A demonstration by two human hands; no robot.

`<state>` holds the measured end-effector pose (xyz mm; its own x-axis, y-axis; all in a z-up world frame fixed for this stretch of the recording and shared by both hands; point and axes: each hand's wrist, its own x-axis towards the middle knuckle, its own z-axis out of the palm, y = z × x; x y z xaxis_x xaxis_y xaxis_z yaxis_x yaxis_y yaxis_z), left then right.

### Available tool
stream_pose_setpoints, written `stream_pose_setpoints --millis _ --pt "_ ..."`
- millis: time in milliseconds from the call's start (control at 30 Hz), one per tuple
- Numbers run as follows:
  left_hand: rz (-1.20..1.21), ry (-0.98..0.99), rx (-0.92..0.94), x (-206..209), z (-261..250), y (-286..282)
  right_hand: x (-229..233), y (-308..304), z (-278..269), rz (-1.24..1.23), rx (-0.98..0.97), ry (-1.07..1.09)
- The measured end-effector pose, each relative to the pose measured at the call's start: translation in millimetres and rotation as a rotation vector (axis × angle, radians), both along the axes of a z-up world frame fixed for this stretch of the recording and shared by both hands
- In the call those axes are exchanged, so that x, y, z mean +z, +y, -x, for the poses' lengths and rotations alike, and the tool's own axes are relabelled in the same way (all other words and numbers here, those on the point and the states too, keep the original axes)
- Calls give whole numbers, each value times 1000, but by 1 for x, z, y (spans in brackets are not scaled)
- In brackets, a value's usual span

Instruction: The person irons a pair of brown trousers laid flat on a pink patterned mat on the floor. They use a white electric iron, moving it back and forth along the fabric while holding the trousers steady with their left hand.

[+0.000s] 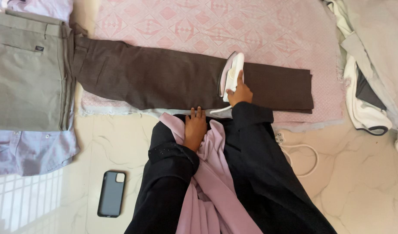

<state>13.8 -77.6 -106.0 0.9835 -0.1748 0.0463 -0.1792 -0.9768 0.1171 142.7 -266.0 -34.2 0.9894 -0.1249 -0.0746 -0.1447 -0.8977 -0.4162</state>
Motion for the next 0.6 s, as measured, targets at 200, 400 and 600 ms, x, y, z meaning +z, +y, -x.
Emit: stream_pose_setpoints --millis 200,400,600 --pt "-20 -19 15 8 1 -1 7 22 9 8 56 5" --pt "-151 115 7 19 3 -2 22 43 98 -103 353 -103" --pt "-86 -72 84 4 5 -4 20 63 38 -55 389 -91"
